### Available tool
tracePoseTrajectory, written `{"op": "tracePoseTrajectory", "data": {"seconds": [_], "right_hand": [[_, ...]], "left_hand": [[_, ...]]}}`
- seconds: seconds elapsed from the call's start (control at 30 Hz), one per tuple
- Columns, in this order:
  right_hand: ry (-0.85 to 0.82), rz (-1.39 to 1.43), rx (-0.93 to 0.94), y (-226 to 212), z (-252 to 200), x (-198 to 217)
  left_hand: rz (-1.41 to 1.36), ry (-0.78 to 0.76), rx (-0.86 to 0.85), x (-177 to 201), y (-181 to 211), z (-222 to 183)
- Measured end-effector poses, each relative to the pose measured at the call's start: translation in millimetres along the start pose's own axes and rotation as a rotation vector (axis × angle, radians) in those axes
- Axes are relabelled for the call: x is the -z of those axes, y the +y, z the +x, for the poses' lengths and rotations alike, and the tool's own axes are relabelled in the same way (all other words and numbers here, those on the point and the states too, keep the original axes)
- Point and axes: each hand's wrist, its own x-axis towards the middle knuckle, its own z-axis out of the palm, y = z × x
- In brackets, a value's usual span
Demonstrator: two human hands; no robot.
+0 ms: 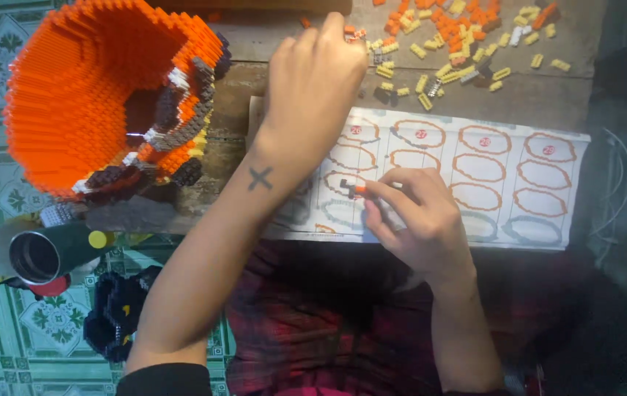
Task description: Assembling a 3D model by connecting small plastic interlocking pieces on a template.
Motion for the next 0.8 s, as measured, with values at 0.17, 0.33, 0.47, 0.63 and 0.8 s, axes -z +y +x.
{"op": "tracePoseTrajectory", "data": {"seconds": [0.17,0.33,0.47,0.63,0.8], "right_hand": [[0.008,-0.021,0.039,1.4,1.5,-1.6],[0.002,-0.055,0.042,4.8,-0.6,-5.4],[-0.034,-0.045,0.005,1.4,0.7,-3.9],[-0.036,-0.056,-0.005,-1.9,1.5,-3.8],[-0.034,-0.072,-0.001,-2.8,2.5,-2.8]], "left_hand": [[-0.034,0.025,-0.013,-9.8,0.2,5.4],[0.019,0.083,-0.072,-11.4,6.0,8.3],[0.017,0.114,-0.147,-16.8,13.3,4.9],[-0.011,0.097,-0.146,-18.3,9.5,10.3],[-0.313,-0.094,-0.112,42.4,-13.8,1.3]]}}
